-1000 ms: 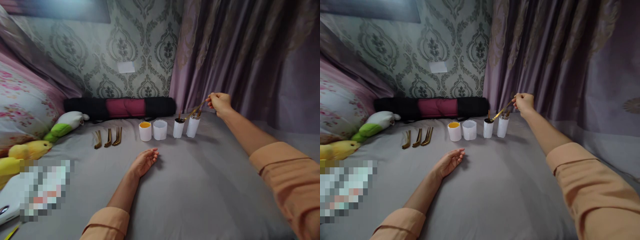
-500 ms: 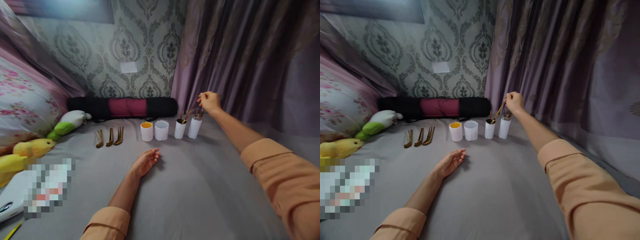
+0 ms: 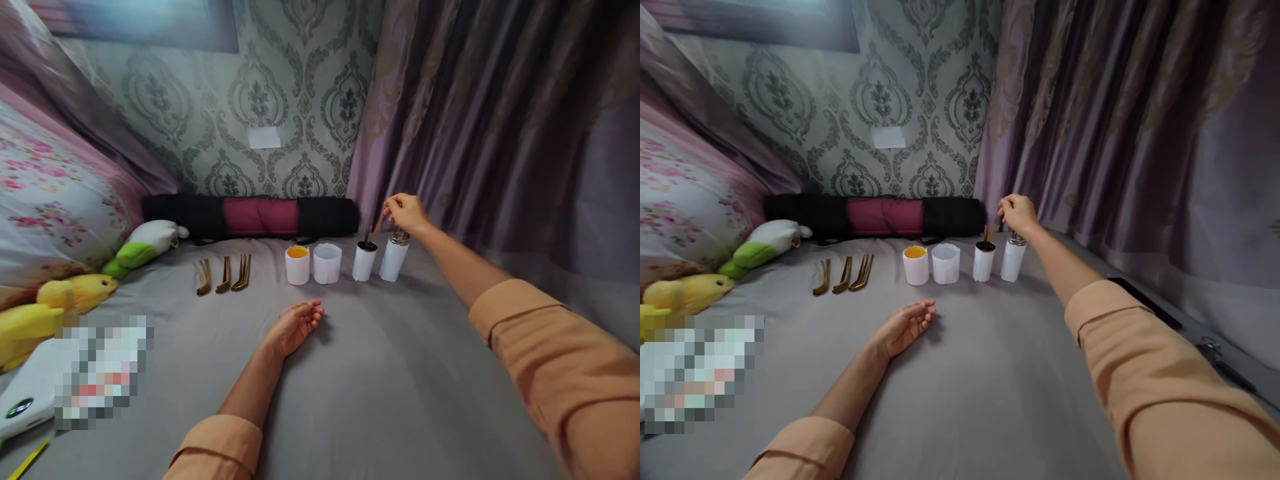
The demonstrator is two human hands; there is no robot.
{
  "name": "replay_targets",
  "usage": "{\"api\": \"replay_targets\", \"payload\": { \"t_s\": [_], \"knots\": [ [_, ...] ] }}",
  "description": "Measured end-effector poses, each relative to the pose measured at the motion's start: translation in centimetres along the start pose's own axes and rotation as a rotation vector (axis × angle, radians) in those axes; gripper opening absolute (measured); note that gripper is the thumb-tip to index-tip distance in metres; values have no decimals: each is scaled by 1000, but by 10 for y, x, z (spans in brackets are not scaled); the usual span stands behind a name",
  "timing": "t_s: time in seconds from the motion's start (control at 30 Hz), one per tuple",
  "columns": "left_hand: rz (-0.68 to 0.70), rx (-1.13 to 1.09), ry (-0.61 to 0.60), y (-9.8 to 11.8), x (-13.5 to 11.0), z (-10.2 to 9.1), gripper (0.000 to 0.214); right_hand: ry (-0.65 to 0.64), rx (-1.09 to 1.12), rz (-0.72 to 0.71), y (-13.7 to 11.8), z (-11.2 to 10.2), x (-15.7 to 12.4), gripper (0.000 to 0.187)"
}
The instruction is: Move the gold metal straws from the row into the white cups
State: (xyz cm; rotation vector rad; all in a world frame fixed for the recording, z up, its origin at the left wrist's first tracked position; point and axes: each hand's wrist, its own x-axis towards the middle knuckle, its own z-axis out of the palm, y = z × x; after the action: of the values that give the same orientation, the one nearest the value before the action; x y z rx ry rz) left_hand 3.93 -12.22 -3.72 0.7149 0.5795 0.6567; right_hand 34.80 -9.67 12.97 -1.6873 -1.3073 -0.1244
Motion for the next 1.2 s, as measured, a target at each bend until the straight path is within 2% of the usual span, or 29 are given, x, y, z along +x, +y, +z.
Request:
{"api": "replay_targets", "payload": {
  "t_s": [0.23, 0.53, 0.8, 1.2],
  "knots": [
    [-2, 2, 17, 1, -1, 2, 12, -134, 24, 30, -1, 12, 2, 19],
    [1, 0, 8, -2, 3, -2, 13, -235, 33, 93, 3, 27, 0, 16],
    [8, -6, 8, -1, 2, 0, 12, -299, 47, 109, -2, 34, -5, 15],
    [-3, -6, 25, 1, 1, 2, 11, -343, -30, 102, 12, 48, -3, 15]
  ]
}}
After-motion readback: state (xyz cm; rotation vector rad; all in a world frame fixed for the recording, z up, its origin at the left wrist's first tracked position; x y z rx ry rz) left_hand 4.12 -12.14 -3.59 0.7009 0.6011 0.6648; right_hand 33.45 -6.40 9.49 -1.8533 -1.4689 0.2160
